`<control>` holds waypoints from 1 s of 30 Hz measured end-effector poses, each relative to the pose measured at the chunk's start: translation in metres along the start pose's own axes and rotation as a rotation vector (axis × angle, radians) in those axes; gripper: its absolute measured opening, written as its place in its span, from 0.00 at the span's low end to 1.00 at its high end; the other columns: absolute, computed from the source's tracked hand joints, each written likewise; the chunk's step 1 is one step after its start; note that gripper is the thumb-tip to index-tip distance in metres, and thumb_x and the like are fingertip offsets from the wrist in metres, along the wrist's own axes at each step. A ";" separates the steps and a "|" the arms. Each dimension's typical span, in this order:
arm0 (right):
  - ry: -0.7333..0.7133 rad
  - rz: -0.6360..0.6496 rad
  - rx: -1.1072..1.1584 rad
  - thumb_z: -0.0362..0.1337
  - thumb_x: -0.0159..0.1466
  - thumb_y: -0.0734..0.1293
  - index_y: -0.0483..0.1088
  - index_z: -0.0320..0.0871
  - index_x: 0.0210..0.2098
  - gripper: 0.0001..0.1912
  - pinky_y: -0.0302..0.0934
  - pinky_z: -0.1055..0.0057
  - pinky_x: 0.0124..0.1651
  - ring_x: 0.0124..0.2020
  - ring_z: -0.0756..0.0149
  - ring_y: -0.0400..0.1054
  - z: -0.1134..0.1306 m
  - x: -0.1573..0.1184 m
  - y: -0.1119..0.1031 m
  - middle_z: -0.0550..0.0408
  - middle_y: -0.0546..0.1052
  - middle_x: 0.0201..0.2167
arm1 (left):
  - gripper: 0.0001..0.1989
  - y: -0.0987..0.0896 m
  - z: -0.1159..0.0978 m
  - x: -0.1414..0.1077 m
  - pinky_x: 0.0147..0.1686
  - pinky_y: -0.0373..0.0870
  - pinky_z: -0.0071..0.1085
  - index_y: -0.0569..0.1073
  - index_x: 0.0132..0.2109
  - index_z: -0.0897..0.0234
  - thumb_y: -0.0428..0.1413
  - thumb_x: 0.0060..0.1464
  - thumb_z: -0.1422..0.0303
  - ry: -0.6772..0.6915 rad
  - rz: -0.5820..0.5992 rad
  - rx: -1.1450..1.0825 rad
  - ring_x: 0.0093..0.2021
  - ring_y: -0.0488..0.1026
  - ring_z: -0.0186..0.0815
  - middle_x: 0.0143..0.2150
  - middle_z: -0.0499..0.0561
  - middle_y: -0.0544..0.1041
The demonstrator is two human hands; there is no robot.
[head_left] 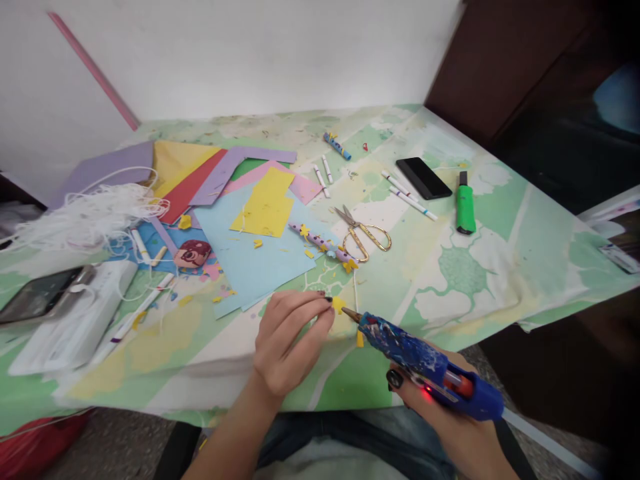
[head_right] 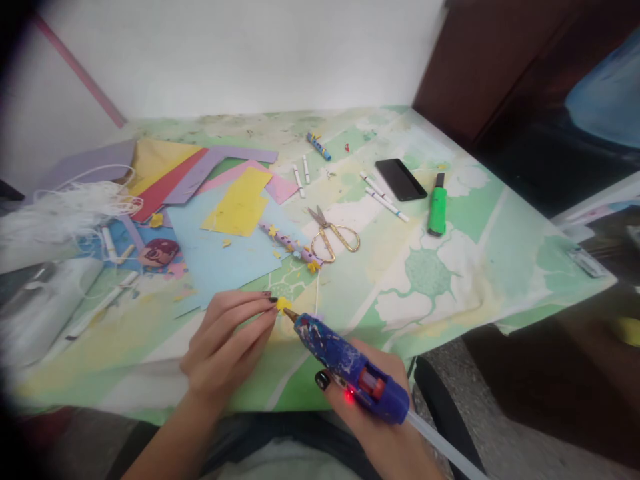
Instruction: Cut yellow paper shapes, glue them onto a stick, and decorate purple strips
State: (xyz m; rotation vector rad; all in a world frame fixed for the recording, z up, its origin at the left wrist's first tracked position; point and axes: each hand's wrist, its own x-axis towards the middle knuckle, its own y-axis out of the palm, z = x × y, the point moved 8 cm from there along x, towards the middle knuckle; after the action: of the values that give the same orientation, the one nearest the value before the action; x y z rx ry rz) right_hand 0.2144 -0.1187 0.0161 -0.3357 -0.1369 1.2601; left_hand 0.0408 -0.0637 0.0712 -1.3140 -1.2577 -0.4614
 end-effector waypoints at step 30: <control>0.013 -0.043 -0.063 0.41 0.51 0.66 0.65 0.44 0.18 0.10 0.54 0.75 0.18 0.16 0.71 0.58 0.007 0.004 -0.002 0.60 0.66 0.14 | 0.15 0.003 0.004 -0.012 0.41 0.72 0.42 0.73 0.43 0.72 0.58 0.47 0.84 -0.049 0.066 -0.106 0.47 0.71 0.44 0.43 0.58 0.76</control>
State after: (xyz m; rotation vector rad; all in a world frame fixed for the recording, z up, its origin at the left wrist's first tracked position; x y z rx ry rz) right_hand 0.2150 -0.1142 0.0233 -0.3935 -0.1728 1.2130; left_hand 0.0380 -0.0639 0.0583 -1.4595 -1.2404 -0.4559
